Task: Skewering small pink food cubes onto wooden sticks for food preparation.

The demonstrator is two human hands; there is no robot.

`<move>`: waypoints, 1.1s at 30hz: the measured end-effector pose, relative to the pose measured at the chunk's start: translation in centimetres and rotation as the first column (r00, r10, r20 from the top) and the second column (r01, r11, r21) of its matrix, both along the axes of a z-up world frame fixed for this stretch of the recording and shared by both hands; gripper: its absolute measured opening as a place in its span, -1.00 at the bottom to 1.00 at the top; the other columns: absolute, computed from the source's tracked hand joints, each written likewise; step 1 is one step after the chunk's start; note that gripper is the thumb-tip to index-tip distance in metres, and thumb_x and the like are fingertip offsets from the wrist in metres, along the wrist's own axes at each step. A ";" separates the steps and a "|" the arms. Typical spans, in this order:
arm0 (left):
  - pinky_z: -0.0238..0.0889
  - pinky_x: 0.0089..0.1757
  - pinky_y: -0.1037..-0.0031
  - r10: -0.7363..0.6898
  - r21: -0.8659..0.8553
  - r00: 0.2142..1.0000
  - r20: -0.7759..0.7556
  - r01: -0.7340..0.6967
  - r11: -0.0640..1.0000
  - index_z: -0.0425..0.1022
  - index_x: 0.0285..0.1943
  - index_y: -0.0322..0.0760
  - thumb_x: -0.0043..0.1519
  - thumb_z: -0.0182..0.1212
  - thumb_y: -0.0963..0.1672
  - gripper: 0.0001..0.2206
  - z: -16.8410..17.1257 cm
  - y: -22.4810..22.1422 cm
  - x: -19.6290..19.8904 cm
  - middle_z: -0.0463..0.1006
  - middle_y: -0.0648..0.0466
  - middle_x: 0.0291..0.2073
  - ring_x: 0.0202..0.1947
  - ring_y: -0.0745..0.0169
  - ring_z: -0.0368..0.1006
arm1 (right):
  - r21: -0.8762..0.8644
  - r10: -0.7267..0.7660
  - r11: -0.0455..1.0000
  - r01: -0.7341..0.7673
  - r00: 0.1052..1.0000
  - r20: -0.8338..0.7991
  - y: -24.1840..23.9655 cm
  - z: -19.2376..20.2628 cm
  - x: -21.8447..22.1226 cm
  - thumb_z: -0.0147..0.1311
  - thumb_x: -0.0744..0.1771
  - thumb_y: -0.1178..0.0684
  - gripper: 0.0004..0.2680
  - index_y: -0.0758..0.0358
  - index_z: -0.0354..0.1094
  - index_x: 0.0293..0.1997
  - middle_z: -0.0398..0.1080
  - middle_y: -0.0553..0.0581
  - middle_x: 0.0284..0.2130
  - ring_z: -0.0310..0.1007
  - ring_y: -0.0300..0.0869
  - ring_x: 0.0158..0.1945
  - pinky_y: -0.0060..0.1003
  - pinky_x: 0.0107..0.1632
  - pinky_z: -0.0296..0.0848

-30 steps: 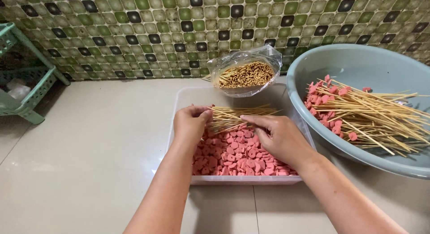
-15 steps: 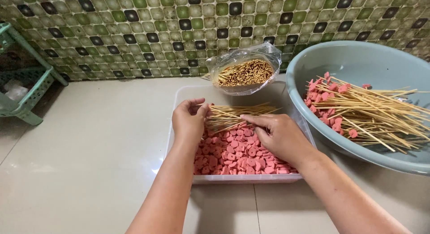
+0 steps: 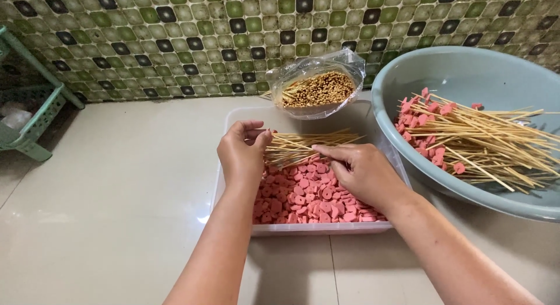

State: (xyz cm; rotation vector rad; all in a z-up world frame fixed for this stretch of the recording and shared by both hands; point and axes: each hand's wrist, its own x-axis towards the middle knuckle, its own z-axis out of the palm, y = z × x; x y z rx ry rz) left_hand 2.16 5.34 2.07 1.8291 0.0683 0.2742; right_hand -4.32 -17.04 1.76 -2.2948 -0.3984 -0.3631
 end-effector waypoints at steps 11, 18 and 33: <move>0.52 -0.17 0.36 0.007 0.146 1.000 -0.016 -0.005 0.989 0.67 -0.05 -0.21 0.20 0.39 -0.15 -0.83 -0.6 -0.2 0.5 0.72 0.03 -0.27 -0.22 0.19 0.65 | -0.014 -0.017 1.000 0.017 1.000 0.006 0.1 0.1 0.1 0.03 0.24 0.28 -0.70 0.18 0.58 0.02 0.62 0.18 -0.07 0.59 0.07 0.05 -0.11 0.11 0.51; 0.50 -0.15 0.31 0.018 0.205 1.000 -0.019 -0.014 0.979 0.71 -0.05 -0.17 0.20 0.39 -0.09 -0.81 -0.9 -0.2 0.6 0.73 0.01 -0.30 -0.20 0.11 0.66 | -0.025 -0.034 0.999 0.034 0.999 -0.015 0.1 0.0 0.2 0.03 0.25 0.27 -0.69 0.15 0.58 0.03 0.62 0.16 -0.07 0.58 0.05 0.05 -0.11 0.11 0.51; 0.48 -0.11 0.27 -0.048 0.157 0.999 0.003 0.047 0.986 0.69 -0.02 -0.28 0.18 0.34 -0.17 -0.79 0.5 -0.5 -1.1 0.73 -0.07 -0.25 -0.16 0.06 0.66 | -0.026 -0.039 0.999 0.038 0.998 -0.056 0.0 0.0 0.3 0.01 0.26 0.26 -0.69 0.12 0.58 0.05 0.62 0.15 -0.05 0.58 0.06 0.06 -0.11 0.12 0.50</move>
